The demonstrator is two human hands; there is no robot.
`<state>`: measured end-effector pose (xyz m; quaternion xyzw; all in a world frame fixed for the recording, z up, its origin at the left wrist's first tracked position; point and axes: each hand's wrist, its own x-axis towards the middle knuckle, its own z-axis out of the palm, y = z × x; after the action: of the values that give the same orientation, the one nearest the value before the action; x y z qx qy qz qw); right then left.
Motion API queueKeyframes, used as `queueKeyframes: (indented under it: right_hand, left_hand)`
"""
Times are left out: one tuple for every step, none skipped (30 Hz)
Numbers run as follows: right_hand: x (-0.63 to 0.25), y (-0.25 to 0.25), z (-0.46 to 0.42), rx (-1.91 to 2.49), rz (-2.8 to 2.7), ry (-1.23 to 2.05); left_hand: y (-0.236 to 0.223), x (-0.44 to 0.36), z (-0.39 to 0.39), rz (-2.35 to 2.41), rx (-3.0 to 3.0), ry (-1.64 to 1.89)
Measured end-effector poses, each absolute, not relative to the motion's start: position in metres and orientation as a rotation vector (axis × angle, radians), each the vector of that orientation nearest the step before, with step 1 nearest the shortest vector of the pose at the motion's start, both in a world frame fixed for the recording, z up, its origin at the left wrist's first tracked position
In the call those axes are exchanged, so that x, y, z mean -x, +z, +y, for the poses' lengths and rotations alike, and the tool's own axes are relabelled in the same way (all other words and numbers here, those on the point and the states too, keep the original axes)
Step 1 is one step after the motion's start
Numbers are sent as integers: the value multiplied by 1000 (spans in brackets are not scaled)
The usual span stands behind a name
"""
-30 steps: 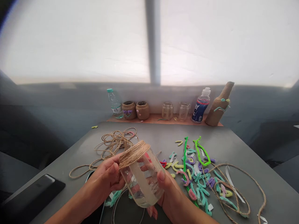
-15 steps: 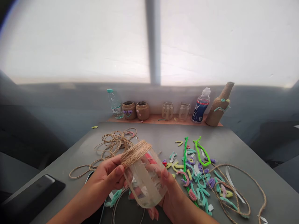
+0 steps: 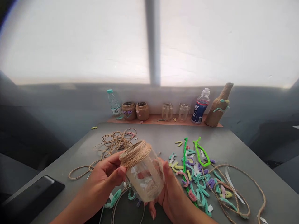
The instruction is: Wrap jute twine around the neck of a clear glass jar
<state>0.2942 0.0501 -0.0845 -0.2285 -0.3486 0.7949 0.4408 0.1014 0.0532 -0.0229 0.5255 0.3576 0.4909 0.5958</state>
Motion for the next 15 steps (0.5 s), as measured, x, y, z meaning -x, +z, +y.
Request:
queueKeyframes:
  right_hand:
    - [-295, -86, 50, 569, -904, 1939]
    - [-295, -87, 50, 570, -945, 1915]
    - [-296, -87, 50, 571, -971, 1904]
    - [-297, -87, 49, 573, -975, 1909]
    - [-297, -86, 49, 577, -952, 1928]
    - [-298, -84, 48, 579, -915, 1954]
    - [-298, -81, 47, 570, -881, 1975]
    - [-298, -77, 47, 555, -860, 1990]
    - [-298, -74, 46, 537, -848, 2000]
    - [-297, -71, 46, 520, -848, 2008]
    - [-297, -69, 46, 505, -854, 2013]
    - [-297, -67, 47, 499, -860, 2018]
    - [-296, -66, 47, 499, -866, 2023]
    - [-296, -65, 48, 504, -871, 2027]
    - [-296, -65, 48, 509, -874, 2030]
  left_hand:
    - [-23, -101, 53, 842, -1217, 1133]
    - [-23, -102, 53, 854, -1217, 1119]
    - [-23, -101, 53, 867, -1218, 1107]
    - [-23, -101, 53, 877, -1221, 1100]
    - [-24, -101, 53, 889, -1224, 1097]
    - [-24, -101, 54, 904, -1227, 1100]
    - [-25, -101, 54, 920, -1231, 1105]
    - [-25, -100, 55, 934, -1237, 1108]
    - [-26, -100, 56, 946, -1245, 1110]
    - [-26, -100, 56, 952, -1254, 1109]
    - [-27, -99, 56, 954, -1264, 1107]
    - [-27, -99, 57, 955, -1274, 1104]
    - [-27, -99, 57, 958, -1284, 1098]
    - [-28, -99, 57, 962, -1296, 1094]
    - [-29, -98, 56, 969, -1308, 1092]
